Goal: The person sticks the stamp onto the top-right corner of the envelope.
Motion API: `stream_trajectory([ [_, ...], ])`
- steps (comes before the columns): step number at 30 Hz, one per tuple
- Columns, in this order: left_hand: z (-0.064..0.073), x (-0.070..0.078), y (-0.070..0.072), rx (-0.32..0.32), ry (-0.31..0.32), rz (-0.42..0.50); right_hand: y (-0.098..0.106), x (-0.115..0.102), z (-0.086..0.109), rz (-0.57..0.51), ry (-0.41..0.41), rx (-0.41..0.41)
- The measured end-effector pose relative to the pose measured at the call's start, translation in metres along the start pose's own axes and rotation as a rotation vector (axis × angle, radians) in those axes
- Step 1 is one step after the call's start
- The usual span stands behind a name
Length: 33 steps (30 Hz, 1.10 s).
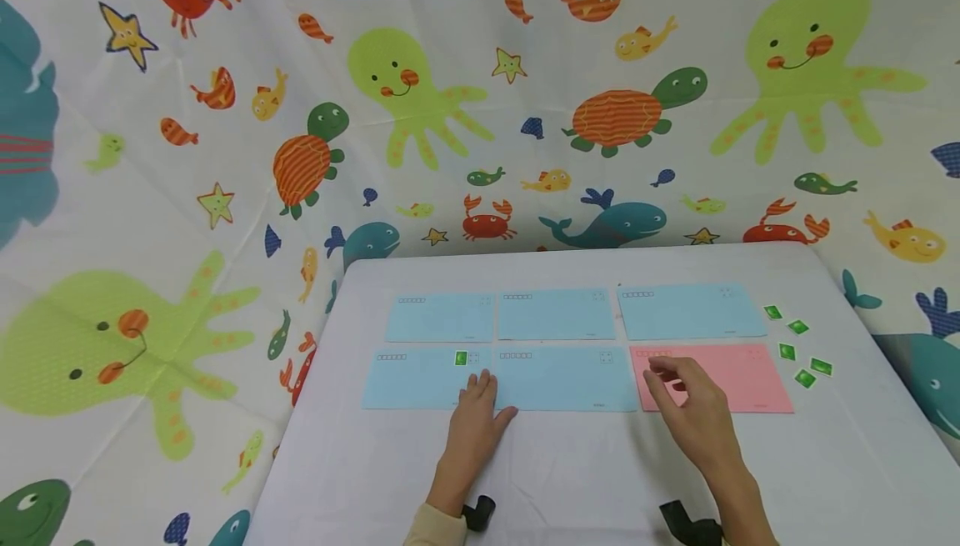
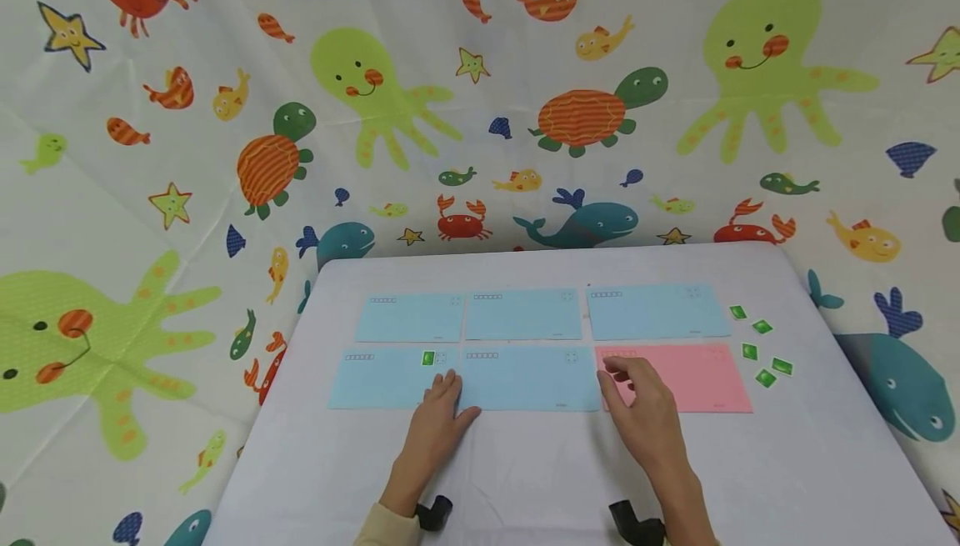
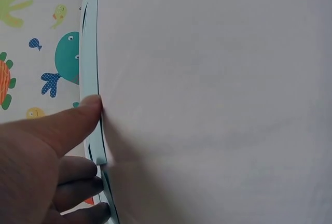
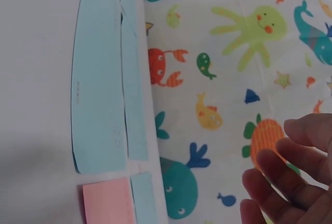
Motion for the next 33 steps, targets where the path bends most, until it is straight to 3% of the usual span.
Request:
stream_trajectory([
  [33, -0.001, -0.001, -0.001, -0.02, -0.012, -0.034, 0.0, 0.015, -0.003, 0.027, -0.035, -0.02],
])
Point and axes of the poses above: each hand's wrist, its own z-axis away from the middle knuckle, its own y-axis out of the back of the hand, x = y × z, the point moved 9 cm from there along -z, towards the middle knuckle, and after that the axes turned 14 degrees about z, right-handed, at the moved point
